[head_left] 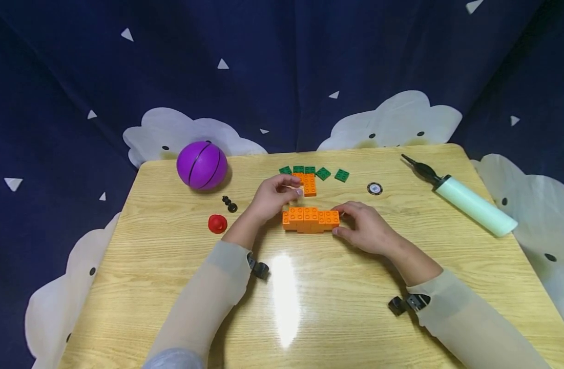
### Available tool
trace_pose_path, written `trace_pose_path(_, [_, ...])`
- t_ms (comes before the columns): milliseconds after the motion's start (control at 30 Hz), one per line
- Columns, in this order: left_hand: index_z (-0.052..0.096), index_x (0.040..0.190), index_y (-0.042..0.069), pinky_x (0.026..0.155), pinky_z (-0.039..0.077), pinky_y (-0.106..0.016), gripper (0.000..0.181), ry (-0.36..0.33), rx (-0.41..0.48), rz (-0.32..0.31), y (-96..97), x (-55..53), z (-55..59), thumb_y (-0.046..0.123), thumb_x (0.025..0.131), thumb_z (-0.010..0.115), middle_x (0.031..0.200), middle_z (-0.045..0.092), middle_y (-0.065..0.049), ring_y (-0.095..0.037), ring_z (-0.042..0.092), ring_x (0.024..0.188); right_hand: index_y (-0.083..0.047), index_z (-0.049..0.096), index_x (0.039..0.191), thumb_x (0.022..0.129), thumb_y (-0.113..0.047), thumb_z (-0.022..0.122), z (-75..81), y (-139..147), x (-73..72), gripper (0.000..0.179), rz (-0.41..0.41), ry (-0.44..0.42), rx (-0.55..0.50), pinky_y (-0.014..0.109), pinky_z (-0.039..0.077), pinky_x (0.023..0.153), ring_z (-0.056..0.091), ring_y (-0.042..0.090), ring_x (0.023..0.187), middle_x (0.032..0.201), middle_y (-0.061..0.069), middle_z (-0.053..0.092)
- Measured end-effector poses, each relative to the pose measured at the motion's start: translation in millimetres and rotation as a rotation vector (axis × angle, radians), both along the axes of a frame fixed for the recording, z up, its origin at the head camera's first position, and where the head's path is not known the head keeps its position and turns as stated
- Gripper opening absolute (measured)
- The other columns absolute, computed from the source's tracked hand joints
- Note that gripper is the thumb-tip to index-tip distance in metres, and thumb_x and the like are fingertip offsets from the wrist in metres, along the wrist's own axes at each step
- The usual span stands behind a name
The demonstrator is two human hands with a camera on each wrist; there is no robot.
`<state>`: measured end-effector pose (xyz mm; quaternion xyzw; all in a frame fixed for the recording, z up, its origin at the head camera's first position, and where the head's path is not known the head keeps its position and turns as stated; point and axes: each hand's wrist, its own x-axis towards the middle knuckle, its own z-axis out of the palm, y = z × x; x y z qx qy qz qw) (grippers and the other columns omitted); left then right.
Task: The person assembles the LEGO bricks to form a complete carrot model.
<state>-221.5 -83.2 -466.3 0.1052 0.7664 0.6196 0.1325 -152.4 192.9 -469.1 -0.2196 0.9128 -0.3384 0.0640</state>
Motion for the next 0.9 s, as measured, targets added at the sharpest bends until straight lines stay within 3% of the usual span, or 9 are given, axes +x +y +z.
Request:
trace_pose_path(400, [0.068, 0.129, 0.008, 0.085, 0.058, -0.035, 0.036, -0.041, -0.104, -0.005, 9.8, -12.0, -11.6, 0.018, 0.096, 0.077, 0.13, 0.066, -0.009, -0.022, 0.066, 0.109, -0.005, 0.065, 0.133, 0.091, -0.02, 0.081, 0.2, -1, -0.6, 0.047, -0.003, -0.005, 0.002, 0.051, 0.049, 0.103, 0.062, 0.029, 0.118, 0.127, 0.009, 0.067])
trace_pose_path(600, [0.07, 0.127, 0.01, 0.086, 0.057, -0.034, 0.034, 0.009, -0.146, -0.021, 12.6, -16.8, -20.0, 0.014, 0.094, 0.078, 0.127, 0.065, -0.009, -0.022, 0.064, 0.109, -0.006, 0.065, 0.132, 0.091, -0.021, 0.081, 1.5, -1, -0.4, 0.046, -0.006, -0.011, -0.007, 0.051, 0.049, 0.103, 0.062, 0.029, 0.118, 0.127, 0.008, 0.068])
trace_pose_path(900, [0.074, 0.127, 0.018, 0.092, 0.053, -0.038, 0.033, 0.103, -0.318, -0.047, 11.9, -20.8, -25.9, 0.019, 0.095, 0.078, 0.121, 0.061, -0.004, -0.022, 0.059, 0.108, -0.007, 0.065, 0.132, 0.091, -0.021, 0.08, 1.2, -1, 0.5, 0.046, -0.005, -0.006, -0.006, 0.051, 0.05, 0.102, 0.063, 0.029, 0.117, 0.128, 0.009, 0.068])
